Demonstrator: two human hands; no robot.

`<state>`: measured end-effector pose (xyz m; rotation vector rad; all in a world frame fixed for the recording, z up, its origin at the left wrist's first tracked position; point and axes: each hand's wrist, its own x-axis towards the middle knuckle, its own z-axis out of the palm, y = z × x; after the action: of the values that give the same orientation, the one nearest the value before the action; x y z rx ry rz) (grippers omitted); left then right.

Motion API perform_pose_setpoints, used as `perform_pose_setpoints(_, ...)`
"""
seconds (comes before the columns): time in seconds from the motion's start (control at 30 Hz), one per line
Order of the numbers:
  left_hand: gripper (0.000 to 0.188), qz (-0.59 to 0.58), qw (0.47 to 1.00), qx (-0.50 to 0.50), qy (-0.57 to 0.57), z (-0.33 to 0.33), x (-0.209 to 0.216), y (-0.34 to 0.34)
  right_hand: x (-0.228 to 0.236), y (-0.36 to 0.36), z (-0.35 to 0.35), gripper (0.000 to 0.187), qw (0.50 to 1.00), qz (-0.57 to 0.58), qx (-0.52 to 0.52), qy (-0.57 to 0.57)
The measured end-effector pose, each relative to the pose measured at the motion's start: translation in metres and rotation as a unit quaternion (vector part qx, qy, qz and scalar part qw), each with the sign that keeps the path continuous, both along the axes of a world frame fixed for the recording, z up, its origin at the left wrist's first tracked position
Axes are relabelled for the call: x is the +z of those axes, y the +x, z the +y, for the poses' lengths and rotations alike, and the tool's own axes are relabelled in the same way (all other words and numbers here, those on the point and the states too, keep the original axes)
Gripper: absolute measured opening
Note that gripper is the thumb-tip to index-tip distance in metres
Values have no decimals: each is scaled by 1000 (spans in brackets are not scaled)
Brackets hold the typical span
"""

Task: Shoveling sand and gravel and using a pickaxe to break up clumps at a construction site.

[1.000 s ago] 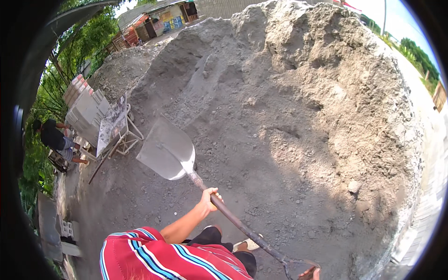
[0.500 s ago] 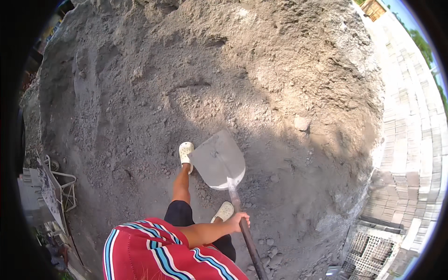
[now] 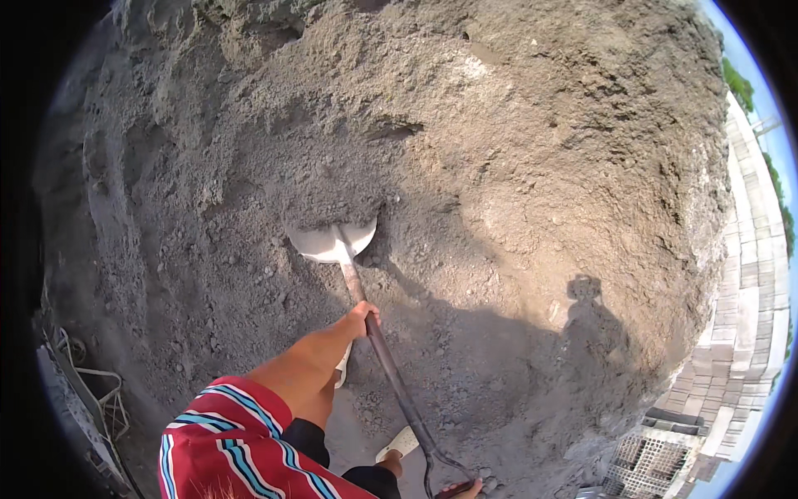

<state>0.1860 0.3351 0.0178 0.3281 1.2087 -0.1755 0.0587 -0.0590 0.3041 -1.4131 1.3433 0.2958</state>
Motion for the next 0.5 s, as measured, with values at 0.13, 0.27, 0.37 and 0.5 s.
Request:
perform_pose_setpoints(0.13,15,-79,990,34,107,21,-15,-36,-37,-50,5,38,998,27,-40,39)
perform_pose_setpoints(0.27,14,-22,994,8,111,-3,2,-35,-51,-69,-30,39,996,44,-39,65)
perform_pose_setpoints(0.37,13,-10,994,11,111,-48,30,-38,-52,-75,-85,47,982,41,-3,184)
perform_pose_setpoints(0.5,12,16,994,24,103,-125,74,-77,-23,-69,-143,49,996,30,-82,33)
